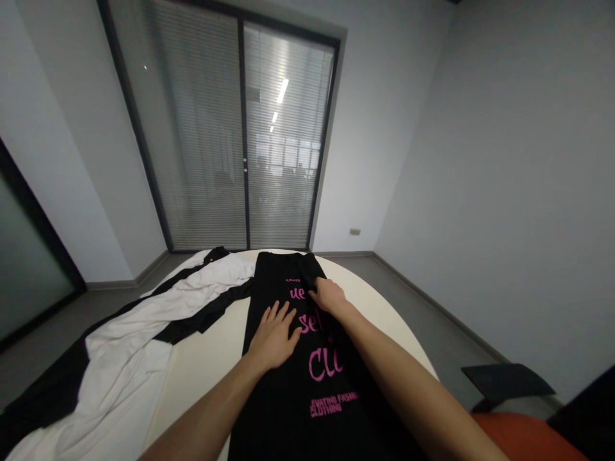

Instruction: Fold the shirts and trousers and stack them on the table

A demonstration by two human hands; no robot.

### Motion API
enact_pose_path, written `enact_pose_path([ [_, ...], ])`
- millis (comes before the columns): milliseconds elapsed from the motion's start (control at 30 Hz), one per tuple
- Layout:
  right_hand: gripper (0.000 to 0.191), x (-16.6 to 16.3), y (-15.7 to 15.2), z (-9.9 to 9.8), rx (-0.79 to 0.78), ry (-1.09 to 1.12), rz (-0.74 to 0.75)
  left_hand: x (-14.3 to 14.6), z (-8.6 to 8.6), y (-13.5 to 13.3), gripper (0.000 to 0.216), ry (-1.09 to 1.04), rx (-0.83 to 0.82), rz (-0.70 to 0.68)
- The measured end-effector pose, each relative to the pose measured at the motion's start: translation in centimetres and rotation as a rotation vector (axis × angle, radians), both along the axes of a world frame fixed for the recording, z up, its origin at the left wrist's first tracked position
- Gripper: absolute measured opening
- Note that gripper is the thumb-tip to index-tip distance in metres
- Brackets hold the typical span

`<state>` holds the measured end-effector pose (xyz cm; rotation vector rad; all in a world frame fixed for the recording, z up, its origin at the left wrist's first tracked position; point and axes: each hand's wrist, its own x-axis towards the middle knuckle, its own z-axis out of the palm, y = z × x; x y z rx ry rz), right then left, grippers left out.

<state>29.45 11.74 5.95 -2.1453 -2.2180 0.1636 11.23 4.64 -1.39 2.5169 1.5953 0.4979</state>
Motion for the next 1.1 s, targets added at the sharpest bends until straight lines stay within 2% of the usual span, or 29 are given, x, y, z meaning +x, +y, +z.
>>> enact_pose_path([
  [133,0.048,-0.3,-0.2,-0.2,-0.096,0.041,0.117,0.1,0.1,-0.1,0.060,0.007,-0.010,0.001],
  [267,0.067,0.2,-1.2,-0.1,-0.224,0.043,0.161,0.2,0.2,-0.1,0.061,0.013,-0.011,0.002],
  [433,0.069,1.0,-2.7,1.4,-0.399,0.056,0.231,0.2,0.2,-0.1,0.060,0.016,-0.009,0.000],
  [600,0.102,1.9,-4.3,2.5,-0.578,0.110,0.261,0.2,-0.1,0.0,0.059,0.017,-0.008,0.000],
  [700,0.105,2.2,-5.3,2.7,-0.630,0.201,0.296,0.3,-0.3,0.1,0.061,0.009,-0.014,0.006],
  [833,0.122,3.1,-6.3,3.0,-0.653,0.225,0.333,0.5,-0.5,0.1,0.063,0.010,-0.016,0.008],
  [967,0.127,4.6,-6.9,3.1,-0.746,0.198,0.298,0.6,-0.2,-0.2,0.062,0.029,-0.014,-0.017],
  [1100,0.119,4.8,-7.3,3.0,-0.803,0.399,0.370,0.7,0.0,-0.4,0.057,0.053,-0.023,-0.055],
])
